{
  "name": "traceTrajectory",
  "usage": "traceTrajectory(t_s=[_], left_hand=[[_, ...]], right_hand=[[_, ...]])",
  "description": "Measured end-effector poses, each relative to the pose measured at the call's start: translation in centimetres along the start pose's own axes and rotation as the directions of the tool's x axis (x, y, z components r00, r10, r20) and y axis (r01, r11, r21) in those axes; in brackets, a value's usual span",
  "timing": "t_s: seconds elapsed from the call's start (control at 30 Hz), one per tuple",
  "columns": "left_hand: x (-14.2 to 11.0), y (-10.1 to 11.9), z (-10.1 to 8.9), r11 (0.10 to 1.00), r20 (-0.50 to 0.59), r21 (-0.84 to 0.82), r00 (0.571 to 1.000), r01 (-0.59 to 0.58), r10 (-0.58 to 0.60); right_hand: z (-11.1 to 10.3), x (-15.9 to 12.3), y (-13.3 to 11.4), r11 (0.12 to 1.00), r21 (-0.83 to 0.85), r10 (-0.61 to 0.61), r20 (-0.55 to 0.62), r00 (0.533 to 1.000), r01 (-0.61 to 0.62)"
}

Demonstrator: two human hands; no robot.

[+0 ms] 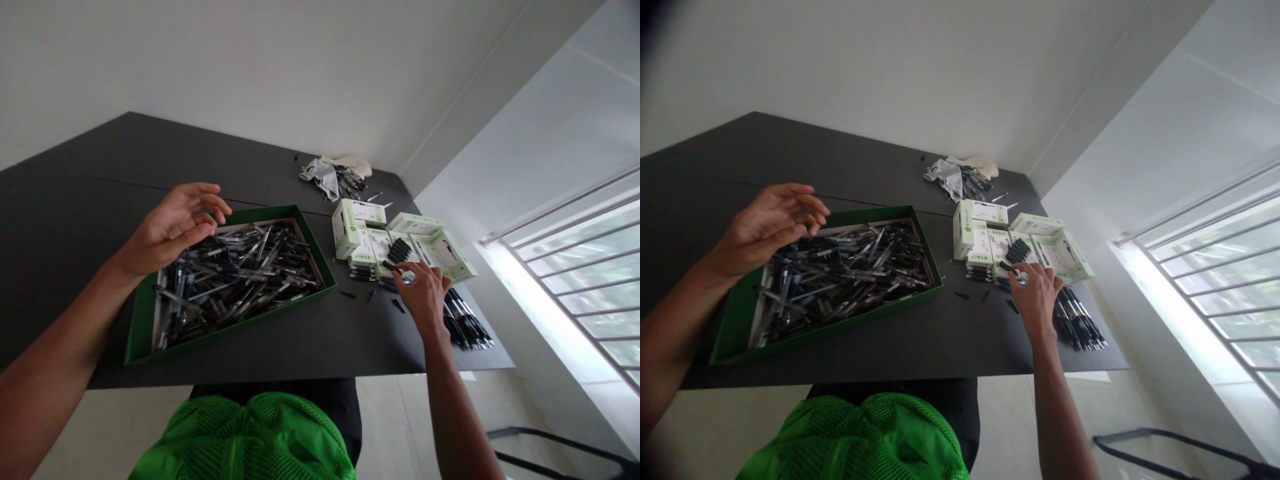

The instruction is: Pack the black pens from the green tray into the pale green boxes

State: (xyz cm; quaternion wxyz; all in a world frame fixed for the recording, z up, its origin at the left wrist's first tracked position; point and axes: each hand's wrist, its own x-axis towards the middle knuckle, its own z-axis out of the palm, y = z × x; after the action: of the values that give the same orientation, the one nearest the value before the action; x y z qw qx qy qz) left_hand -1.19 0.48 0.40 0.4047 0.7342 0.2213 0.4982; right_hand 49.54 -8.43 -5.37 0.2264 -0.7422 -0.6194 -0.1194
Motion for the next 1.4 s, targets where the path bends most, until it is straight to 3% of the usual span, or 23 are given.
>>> traceTrajectory(t_s=[0.57, 0.7, 0.77, 0.83, 0.9, 0.97, 1.07, 1.17, 1.23, 1.3, 1.4], left_hand=[[0.0, 0.2, -0.1, 0.999, 0.035, 0.020, 0.999, -0.027, 0.026], [0.0, 0.7, -0.1, 0.974, 0.086, 0.221, 0.994, 0.040, -0.060], [0.1, 0.8, 0.0, 0.910, 0.161, 0.393, 0.965, 0.130, -0.207], [0.3, 0.6, 0.0, 0.826, 0.256, 0.535, 0.897, 0.179, -0.360], [0.4, 0.2, 0.1, 0.781, 0.337, 0.602, 0.834, 0.167, -0.438], [0.4, -0.3, 0.1, 0.765, 0.370, 0.624, 0.804, 0.156, -0.466], [0.4, -0.7, 0.1, 0.756, 0.366, 0.632, 0.794, 0.171, -0.485], [0.3, -0.8, 0.0, 0.744, 0.362, 0.651, 0.800, 0.150, -0.478], [0.2, -0.8, 0.0, 0.741, 0.361, 0.659, 0.809, 0.130, -0.463], [0.2, -0.9, 0.0, 0.744, 0.363, 0.659, 0.819, 0.111, -0.444], [0.2, -0.9, 0.0, 0.746, 0.375, 0.657, 0.812, 0.108, -0.448]], right_hand=[[0.3, 1.2, 0.2, 0.998, -0.017, 0.054, 0.026, 0.998, -0.054], [-0.1, 1.3, -0.4, 0.999, 0.002, 0.034, 0.004, 0.999, -0.034], [-0.8, 1.3, -1.6, 0.995, 0.098, 0.002, -0.055, 0.999, 0.003], [-1.6, 1.2, -3.6, 0.970, 0.233, -0.034, -0.139, 0.990, 0.066], [-2.5, 0.9, -6.3, 0.924, 0.348, -0.093, -0.199, 0.976, 0.159], [-3.3, 0.4, -9.6, 0.857, 0.437, -0.208, -0.189, 0.960, 0.272], [-3.8, 0.0, -14.6, 0.692, 0.585, -0.455, -0.100, 0.885, 0.422], [-3.5, 0.5, -18.8, 0.548, 0.645, -0.699, 0.005, 0.715, 0.533], [-2.8, 1.3, -21.1, 0.521, 0.611, -0.795, 0.093, 0.600, 0.596], [-1.7, 2.0, -22.9, 0.528, 0.547, -0.834, 0.189, 0.518, 0.650], [0.1, 3.0, -25.0, 0.569, 0.456, -0.822, 0.319, 0.471, 0.684]])
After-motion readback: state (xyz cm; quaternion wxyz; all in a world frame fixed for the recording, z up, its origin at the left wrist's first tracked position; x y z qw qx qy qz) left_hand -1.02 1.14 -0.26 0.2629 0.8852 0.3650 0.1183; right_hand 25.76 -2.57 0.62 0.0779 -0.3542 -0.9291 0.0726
